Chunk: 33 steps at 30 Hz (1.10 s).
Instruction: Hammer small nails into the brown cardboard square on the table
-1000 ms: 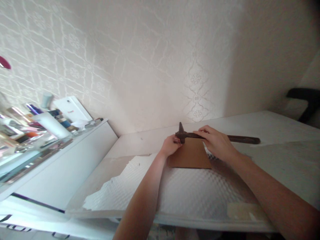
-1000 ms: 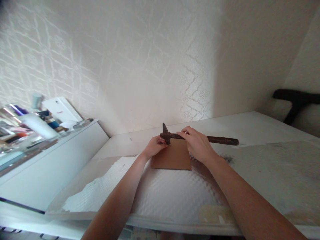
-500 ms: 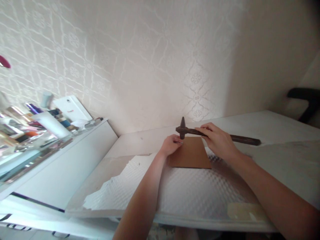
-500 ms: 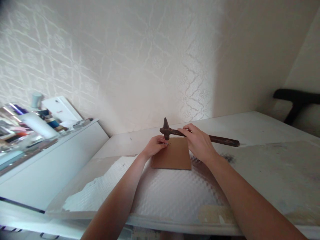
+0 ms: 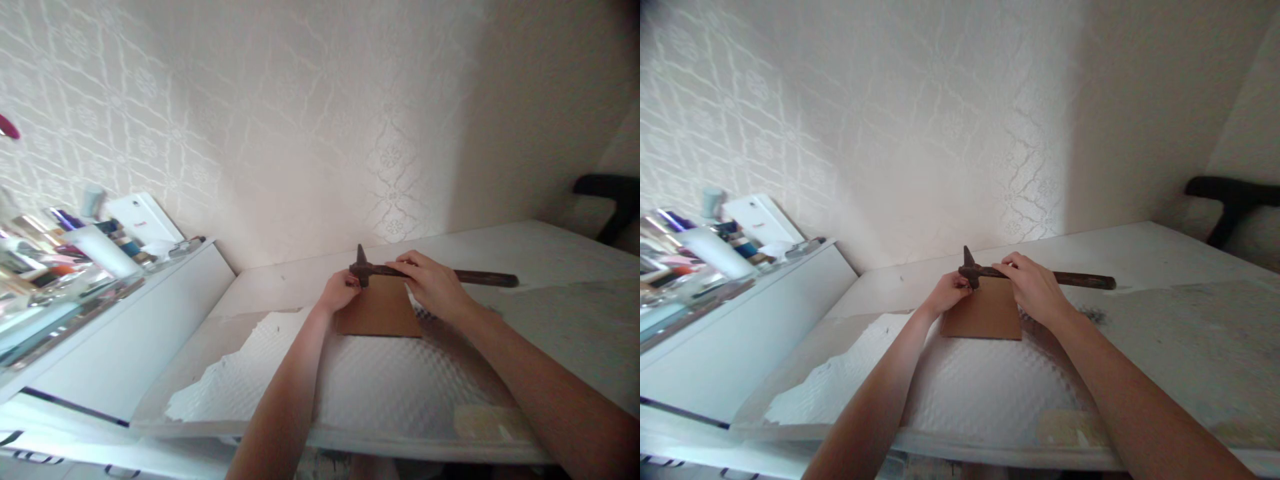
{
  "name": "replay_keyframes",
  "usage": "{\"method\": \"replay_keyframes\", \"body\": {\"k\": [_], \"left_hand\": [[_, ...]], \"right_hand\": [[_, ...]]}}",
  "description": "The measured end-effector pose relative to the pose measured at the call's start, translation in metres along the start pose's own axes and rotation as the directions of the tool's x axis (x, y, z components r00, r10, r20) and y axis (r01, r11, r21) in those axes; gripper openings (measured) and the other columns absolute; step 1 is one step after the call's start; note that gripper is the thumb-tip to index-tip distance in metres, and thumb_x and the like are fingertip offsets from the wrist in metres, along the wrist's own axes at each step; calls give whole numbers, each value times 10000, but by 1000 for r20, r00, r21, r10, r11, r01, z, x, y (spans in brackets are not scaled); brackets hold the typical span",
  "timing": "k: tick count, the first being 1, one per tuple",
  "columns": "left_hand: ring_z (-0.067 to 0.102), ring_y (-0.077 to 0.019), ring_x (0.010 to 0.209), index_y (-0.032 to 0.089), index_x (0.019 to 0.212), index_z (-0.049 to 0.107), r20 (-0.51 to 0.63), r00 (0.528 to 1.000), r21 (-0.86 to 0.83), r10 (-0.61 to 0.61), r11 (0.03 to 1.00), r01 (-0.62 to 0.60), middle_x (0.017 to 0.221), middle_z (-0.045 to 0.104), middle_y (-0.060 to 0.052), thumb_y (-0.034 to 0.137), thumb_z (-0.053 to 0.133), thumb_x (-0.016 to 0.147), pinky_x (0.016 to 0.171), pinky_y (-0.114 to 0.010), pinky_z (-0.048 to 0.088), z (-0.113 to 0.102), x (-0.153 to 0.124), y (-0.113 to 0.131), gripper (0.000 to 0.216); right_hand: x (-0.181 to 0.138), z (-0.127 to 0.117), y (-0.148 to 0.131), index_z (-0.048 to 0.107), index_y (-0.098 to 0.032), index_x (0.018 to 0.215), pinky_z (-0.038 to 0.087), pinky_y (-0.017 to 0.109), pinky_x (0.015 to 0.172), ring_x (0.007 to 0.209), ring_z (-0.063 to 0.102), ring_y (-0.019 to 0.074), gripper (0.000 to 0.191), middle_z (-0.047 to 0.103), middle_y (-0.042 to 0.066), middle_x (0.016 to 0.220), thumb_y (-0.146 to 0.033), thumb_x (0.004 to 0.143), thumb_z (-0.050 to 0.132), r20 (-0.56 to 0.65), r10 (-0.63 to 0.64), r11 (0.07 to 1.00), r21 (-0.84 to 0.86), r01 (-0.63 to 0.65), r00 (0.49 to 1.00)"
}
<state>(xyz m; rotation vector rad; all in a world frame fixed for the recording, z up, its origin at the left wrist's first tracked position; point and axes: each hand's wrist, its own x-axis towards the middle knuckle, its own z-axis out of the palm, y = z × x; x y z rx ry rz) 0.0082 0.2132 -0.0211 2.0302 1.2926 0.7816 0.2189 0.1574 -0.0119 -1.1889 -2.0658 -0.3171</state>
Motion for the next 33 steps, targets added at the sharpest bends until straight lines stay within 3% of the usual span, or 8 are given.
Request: {"method": "replay_keyframes", "body": {"k": [5,10,15,20,25,30,33], "left_hand": [[601,-150,801,141,803,606,-5,1000,14,-17,1000,17,797,662,-22,56,540,632,761,-252,437,0,0,0,202],[602,-148,782,141,786,600,-3,1000,7,-6,1000,6,788,662,-24,42,527,625,749,-249,442,0,0,0,202],[606,-151,811,144,810,607,-10,1000,-3,-18,1000,18,798,669,-23,45,537,630,775,-256,441,0,0,0,217],[608,-147,791,138,782,608,-2,1000,-8,7,1000,-7,805,668,-27,26,528,618,749,-243,449,0,0,0,214],[610,-144,786,129,799,605,-12,1000,-28,4,1000,-4,803,667,-35,18,532,621,745,-241,450,0,0,-1,222],[607,-147,773,133,789,606,-6,1000,15,5,1000,-5,789,664,-28,27,535,625,739,-246,452,0,0,0,207],[607,-142,803,142,795,612,-15,1000,5,-3,1000,4,812,668,-25,27,540,625,770,-243,447,0,0,1,218]], "right_hand": [[0,1,1,578,-225,1123,462,264,686,891,563,174,384,570,46,1038,-71,804,429,-95,11,1000,1,-11,995],[0,1,1,584,-222,1109,466,273,687,872,571,176,384,578,47,1024,-58,801,425,-28,-19,1000,5,19,999],[0,0,1,580,-210,1117,465,270,687,885,565,175,375,573,52,1031,-63,806,430,-96,5,1000,7,-4,995],[0,1,2,586,-227,1105,462,256,643,852,577,168,382,583,42,1021,-62,789,446,-36,-16,1000,-18,15,999],[0,1,2,583,-223,1110,459,261,648,861,572,170,370,580,44,1024,-72,805,439,-88,8,999,-46,-12,996],[-1,3,2,587,-219,1102,460,260,644,851,573,168,394,580,42,1014,-44,779,448,-30,-25,999,-39,24,999],[0,2,1,586,-219,1106,460,268,653,860,570,176,382,577,46,1018,-59,790,443,-63,-12,999,-46,9,998]]}}
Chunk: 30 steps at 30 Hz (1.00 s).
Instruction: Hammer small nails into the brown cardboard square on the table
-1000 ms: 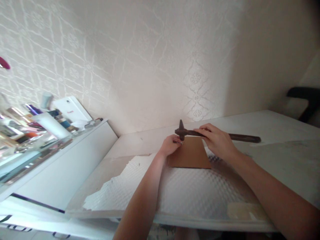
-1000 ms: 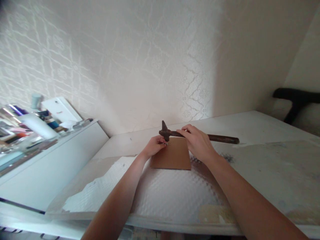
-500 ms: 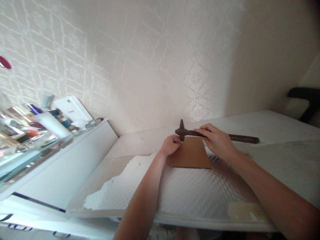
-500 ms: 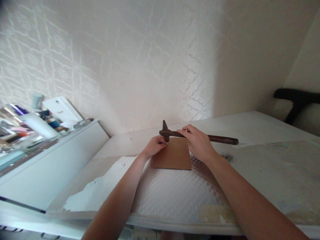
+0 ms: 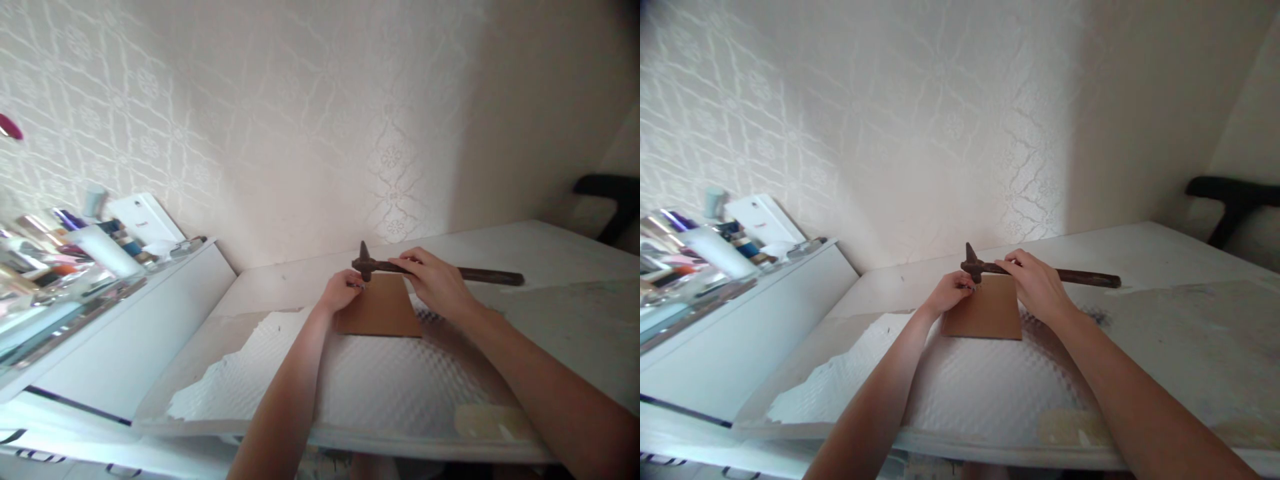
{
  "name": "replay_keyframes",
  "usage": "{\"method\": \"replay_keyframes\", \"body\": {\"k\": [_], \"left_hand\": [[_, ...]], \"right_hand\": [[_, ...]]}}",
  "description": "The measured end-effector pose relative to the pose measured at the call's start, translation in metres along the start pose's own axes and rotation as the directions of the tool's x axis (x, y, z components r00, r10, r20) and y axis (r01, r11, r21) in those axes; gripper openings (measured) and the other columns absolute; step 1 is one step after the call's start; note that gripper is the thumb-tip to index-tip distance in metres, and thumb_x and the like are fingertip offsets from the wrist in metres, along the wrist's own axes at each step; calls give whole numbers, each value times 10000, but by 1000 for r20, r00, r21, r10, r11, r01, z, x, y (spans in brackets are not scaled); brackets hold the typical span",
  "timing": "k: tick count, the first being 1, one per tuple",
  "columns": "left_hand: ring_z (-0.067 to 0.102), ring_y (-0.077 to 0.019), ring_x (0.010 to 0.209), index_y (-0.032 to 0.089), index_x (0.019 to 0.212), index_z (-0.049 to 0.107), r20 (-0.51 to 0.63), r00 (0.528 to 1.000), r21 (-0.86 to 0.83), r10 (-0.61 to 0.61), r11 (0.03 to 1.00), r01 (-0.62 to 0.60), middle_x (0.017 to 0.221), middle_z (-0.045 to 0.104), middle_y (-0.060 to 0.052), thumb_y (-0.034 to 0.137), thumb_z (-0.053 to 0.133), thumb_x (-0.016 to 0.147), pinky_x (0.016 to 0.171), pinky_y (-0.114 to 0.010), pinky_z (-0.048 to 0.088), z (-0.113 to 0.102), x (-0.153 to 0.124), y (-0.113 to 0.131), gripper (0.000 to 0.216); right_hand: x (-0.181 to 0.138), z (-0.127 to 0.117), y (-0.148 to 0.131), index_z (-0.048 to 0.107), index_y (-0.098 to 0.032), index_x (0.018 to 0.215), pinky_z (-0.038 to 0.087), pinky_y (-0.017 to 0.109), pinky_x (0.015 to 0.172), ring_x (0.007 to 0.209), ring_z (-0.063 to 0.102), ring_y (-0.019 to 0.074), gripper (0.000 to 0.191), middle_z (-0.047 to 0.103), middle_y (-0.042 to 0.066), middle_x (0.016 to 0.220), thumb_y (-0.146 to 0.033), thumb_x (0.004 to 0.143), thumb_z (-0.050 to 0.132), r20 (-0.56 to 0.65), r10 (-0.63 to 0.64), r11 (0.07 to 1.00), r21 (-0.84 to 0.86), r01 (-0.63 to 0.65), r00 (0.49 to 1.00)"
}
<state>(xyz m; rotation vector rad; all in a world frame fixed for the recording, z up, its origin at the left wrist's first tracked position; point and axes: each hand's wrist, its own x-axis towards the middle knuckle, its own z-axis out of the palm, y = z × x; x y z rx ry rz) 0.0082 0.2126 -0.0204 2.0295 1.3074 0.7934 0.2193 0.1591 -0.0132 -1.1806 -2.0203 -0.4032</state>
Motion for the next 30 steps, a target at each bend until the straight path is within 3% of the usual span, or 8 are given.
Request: {"method": "replay_keyframes", "body": {"k": [3,8,13,18,23,27,30], "left_hand": [[609,-144,806,145,820,614,0,1000,-2,-12,1000,12,811,669,-22,36,549,629,768,-248,450,0,0,0,230],[608,-143,784,139,800,611,7,1000,-7,5,1000,-5,803,665,-26,46,555,634,745,-246,458,0,-1,0,199],[610,-133,799,143,867,613,-4,1000,-16,-9,1000,9,817,667,-22,36,563,642,773,-243,453,0,-2,1,254],[609,-150,795,144,809,615,-3,1000,43,-4,999,4,793,663,-18,66,581,656,762,-257,455,1,-1,3,174],[608,-146,823,150,847,619,-10,1000,31,-5,1000,5,830,667,-25,71,585,664,787,-253,447,1,-1,2,203],[606,-144,803,141,822,619,3,1000,37,3,999,-3,821,665,-26,64,569,662,768,-249,450,1,-1,2,184],[606,-148,803,135,841,619,-2,1000,39,-11,999,12,820,665,-33,72,571,665,767,-253,450,1,-1,1,193]], "right_hand": [[1,-2,-1,577,-224,1122,459,269,664,867,566,173,380,573,47,1027,-73,804,433,-27,8,1000,14,-8,1000],[-1,-2,0,585,-221,1114,457,258,639,850,573,169,393,579,45,1017,-61,787,437,39,5,1000,15,-5,999],[-1,-1,2,582,-231,1129,461,259,656,872,571,174,410,576,48,1031,-65,785,433,-33,43,999,10,-43,999],[0,-1,0,584,-237,1113,460,263,640,852,576,172,398,580,47,1021,-64,792,427,37,-3,999,33,2,999],[-1,-1,0,578,-243,1122,456,261,635,863,570,175,386,576,44,1023,-85,798,440,-27,25,1000,17,-25,999],[-1,0,1,580,-240,1117,451,256,624,847,573,168,397,579,41,1025,-64,793,433,34,-1,1000,13,1,999],[-1,0,0,581,-237,1116,457,264,645,863,571,172,374,577,46,1027,-84,811,426,4,9,1000,15,-9,1000]]}}
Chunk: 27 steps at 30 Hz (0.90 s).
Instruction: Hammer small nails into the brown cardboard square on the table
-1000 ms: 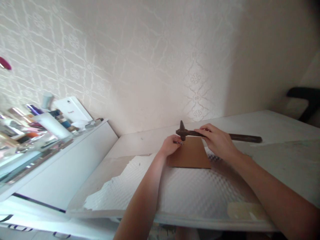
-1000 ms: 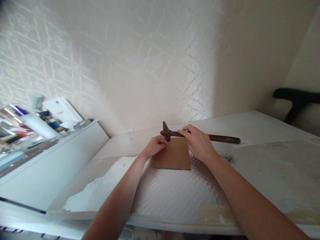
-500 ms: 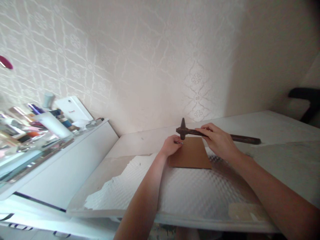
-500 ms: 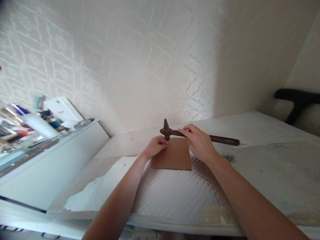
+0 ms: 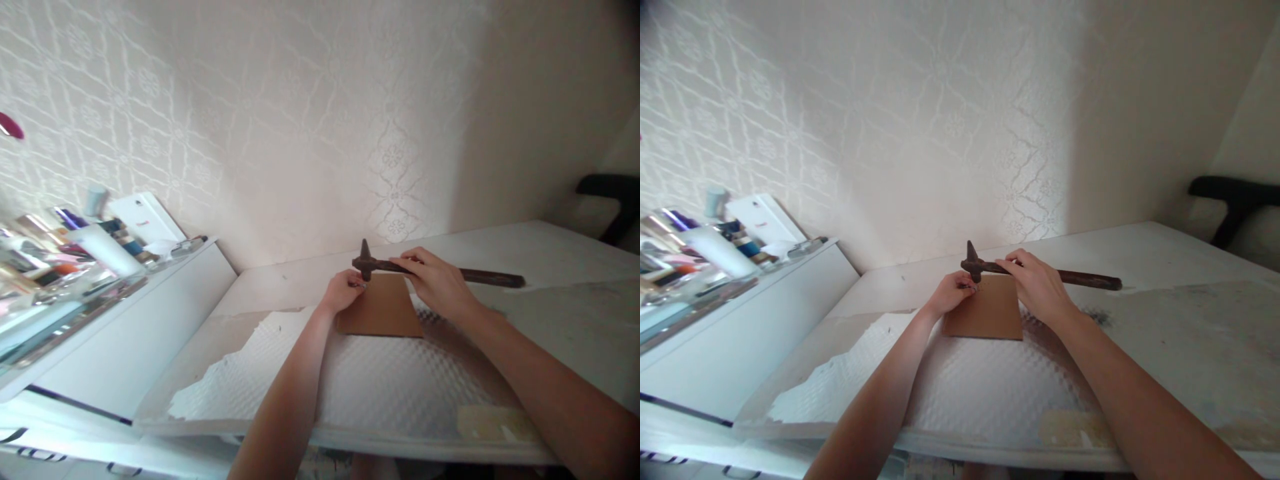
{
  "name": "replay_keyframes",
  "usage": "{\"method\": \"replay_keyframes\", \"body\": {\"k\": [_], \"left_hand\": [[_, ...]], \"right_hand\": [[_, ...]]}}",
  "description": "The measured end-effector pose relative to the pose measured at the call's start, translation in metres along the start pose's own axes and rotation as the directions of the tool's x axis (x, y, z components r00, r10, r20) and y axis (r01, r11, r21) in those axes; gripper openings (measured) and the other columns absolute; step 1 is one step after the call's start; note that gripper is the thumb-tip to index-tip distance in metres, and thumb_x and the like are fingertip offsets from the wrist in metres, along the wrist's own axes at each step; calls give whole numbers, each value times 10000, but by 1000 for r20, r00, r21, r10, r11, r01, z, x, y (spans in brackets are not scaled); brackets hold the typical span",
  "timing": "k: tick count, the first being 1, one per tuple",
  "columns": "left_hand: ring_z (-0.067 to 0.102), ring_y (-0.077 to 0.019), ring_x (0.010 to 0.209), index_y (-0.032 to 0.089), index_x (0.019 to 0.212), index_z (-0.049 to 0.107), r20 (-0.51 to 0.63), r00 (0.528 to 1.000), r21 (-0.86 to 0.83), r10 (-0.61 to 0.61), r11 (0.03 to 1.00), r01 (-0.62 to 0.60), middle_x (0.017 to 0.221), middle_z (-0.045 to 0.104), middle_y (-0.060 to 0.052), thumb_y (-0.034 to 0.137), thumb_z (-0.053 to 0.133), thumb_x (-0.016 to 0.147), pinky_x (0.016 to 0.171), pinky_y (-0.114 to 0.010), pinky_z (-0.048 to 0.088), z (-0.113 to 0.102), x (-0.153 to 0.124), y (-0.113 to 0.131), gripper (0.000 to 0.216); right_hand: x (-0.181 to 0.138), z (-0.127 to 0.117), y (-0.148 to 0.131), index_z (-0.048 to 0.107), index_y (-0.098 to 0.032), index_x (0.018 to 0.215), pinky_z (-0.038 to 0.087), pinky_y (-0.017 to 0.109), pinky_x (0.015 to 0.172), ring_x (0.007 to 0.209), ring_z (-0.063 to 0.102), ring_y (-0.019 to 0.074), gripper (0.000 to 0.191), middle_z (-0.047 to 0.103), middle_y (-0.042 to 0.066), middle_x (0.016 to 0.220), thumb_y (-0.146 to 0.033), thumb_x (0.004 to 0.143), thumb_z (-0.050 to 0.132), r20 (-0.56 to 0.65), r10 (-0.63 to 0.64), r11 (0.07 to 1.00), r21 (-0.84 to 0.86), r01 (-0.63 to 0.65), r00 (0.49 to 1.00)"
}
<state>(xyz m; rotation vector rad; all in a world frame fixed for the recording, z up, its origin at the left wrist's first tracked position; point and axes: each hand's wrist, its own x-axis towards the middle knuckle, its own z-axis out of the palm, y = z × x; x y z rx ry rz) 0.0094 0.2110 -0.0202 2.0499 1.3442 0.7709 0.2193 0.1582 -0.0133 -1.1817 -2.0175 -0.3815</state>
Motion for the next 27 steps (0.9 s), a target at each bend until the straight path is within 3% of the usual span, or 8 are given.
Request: {"method": "replay_keyframes", "body": {"k": [2,7,12,15,21,27], "left_hand": [[606,-151,807,134,856,619,-7,1000,5,-6,1000,6,821,665,-35,85,578,669,769,-257,449,0,0,-1,197],[605,-147,787,147,836,620,10,1000,5,5,1000,-5,812,664,-21,73,573,661,741,-249,453,0,1,-1,195],[605,-143,794,149,817,619,-5,1000,-1,6,1000,-6,816,664,-20,72,573,662,771,-252,447,-1,0,0,179],[605,-147,800,149,801,615,12,1000,-6,12,1000,-12,801,663,-18,72,576,654,765,-255,450,-2,0,-1,170],[606,-151,813,143,854,603,29,1000,-64,-8,998,10,814,667,-31,30,554,622,780,-272,446,-3,1,-4,262],[603,-130,800,129,892,577,96,995,-159,-29,986,44,862,662,-39,-33,529,602,730,-240,455,-15,-5,2,335]], "right_hand": [[1,-1,-1,580,-241,1119,462,268,655,869,571,174,363,574,48,1028,-103,819,428,-35,13,1000,9,-12,999],[1,0,-2,582,-247,1116,466,266,640,854,578,173,372,581,45,1016,-95,809,437,33,-7,1000,20,7,999],[1,-1,-1,583,-243,1123,474,272,650,863,576,175,364,576,46,1030,-109,815,443,-13,21,999,29,-21,1000],[1,-1,0,584,-254,1132,479,271,643,851,580,174,399,585,43,1022,-87,795,451,25,6,999,40,-7,1000],[0,1,1,586,-255,1136,481,264,637,855,582,173,409,583,39,1018,-82,788,456,-33,37,999,24,-36,999],[1,1,0,592,-245,1122,486,278,656,861,582,181,393,583,45,1015,-85,785,469,14,4,999,48,-4,1000]]}}
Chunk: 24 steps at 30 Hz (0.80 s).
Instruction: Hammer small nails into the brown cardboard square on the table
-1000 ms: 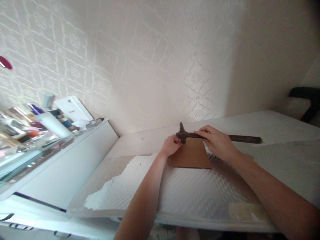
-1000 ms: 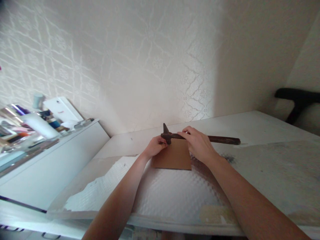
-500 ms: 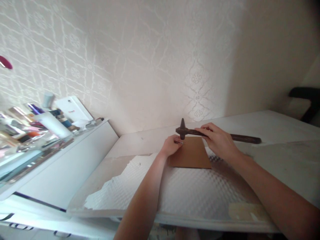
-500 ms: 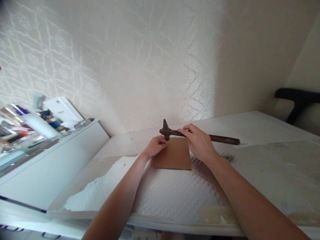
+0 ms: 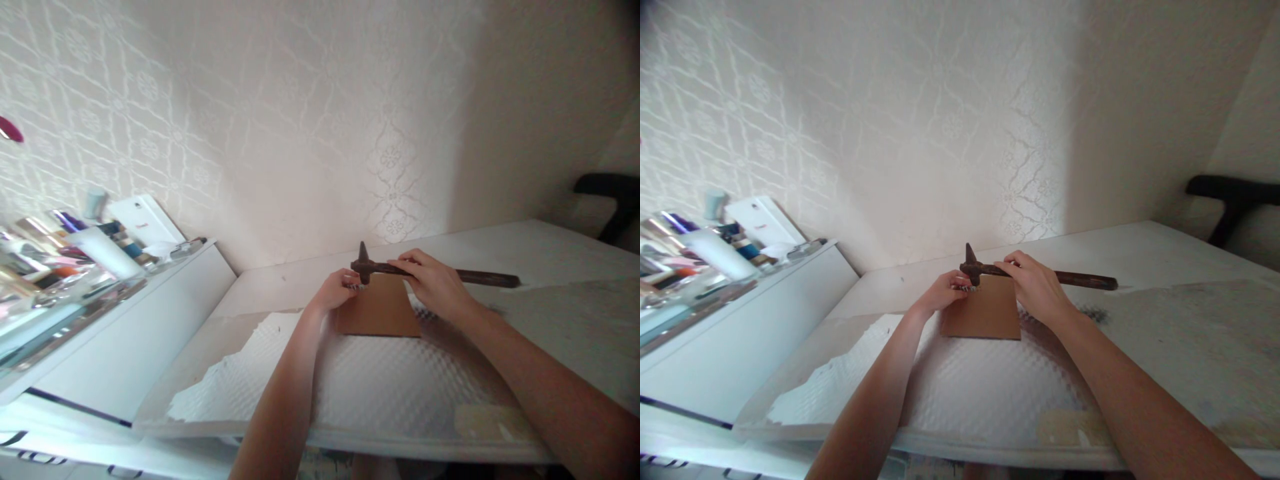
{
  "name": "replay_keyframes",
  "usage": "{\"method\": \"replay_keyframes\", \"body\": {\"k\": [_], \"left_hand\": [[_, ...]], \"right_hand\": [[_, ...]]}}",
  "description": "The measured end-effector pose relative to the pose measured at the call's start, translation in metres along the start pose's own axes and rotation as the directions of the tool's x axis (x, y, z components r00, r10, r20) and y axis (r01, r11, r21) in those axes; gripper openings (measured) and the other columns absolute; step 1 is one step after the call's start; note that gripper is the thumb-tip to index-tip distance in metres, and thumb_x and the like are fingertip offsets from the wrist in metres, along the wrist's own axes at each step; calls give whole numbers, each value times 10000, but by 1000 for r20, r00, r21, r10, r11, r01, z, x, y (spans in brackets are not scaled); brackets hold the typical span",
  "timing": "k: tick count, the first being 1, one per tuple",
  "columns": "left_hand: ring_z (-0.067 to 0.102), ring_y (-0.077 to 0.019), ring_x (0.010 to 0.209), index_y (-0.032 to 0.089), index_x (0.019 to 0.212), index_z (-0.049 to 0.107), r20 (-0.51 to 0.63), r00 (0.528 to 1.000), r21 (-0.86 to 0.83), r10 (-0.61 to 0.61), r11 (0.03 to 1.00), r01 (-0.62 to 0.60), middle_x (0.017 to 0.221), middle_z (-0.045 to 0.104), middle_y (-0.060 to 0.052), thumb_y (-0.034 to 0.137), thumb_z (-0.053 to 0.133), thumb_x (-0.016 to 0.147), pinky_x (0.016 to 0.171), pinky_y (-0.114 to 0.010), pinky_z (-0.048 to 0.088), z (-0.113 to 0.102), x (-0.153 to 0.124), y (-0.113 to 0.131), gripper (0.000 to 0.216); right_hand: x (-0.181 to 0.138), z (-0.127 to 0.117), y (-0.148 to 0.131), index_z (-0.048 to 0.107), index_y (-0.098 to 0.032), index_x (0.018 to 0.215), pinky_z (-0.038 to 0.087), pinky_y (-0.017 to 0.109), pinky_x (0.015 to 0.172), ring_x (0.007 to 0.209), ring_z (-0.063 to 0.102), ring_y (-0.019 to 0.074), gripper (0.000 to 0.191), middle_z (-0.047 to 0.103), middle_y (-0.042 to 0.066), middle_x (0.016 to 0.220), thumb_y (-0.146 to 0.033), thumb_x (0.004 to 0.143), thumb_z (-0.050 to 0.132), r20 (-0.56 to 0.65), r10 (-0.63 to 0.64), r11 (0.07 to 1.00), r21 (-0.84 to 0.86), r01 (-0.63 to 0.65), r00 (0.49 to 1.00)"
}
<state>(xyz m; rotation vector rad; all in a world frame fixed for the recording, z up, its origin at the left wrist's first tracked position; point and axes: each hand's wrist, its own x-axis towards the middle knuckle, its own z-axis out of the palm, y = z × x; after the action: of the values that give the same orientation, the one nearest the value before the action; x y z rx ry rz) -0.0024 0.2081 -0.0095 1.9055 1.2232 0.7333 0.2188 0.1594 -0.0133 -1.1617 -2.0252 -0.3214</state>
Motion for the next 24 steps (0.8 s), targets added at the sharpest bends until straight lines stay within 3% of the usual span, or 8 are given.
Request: {"method": "replay_keyframes", "body": {"k": [4,7,10,15,24], "left_hand": [[607,-126,791,133,999,552,-6,997,-12,-81,997,81,894,669,-52,-47,514,605,684,-223,459,-7,-7,5,434],[608,-131,776,138,1014,552,-45,992,35,-118,992,119,900,670,-58,-30,519,618,658,-221,456,-9,-8,6,432],[610,-144,784,143,995,565,-88,992,81,-94,992,101,883,672,-58,3,547,637,675,-238,457,-6,-6,3,385],[604,-139,759,146,956,585,-149,988,153,-34,987,57,805,665,-40,72,607,667,720,-255,455,0,-1,-3,299],[592,-157,732,139,859,621,-142,989,255,37,967,0,763,654,-22,128,617,663,702,-265,453,1,2,-4,197]], "right_hand": [[1,1,1,575,-259,1150,485,279,674,866,579,179,410,578,46,1015,-92,793,465,-70,27,1000,7,-26,997],[0,1,1,589,-253,1126,483,277,655,852,581,182,388,582,47,1005,-97,791,469,-28,9,1000,-8,-9,1000],[0,1,1,591,-240,1111,480,284,670,868,576,187,374,582,51,1006,-88,800,451,7,5,1000,-6,-5,1000],[0,0,0,572,-238,1131,478,296,706,883,570,188,395,574,57,1026,-82,800,426,-36,27,999,20,-26,999],[4,16,-23,574,-200,1121,460,307,777,921,538,199,456,557,83,1030,-2,759,381,-52,-23,1000,14,24,998]]}}
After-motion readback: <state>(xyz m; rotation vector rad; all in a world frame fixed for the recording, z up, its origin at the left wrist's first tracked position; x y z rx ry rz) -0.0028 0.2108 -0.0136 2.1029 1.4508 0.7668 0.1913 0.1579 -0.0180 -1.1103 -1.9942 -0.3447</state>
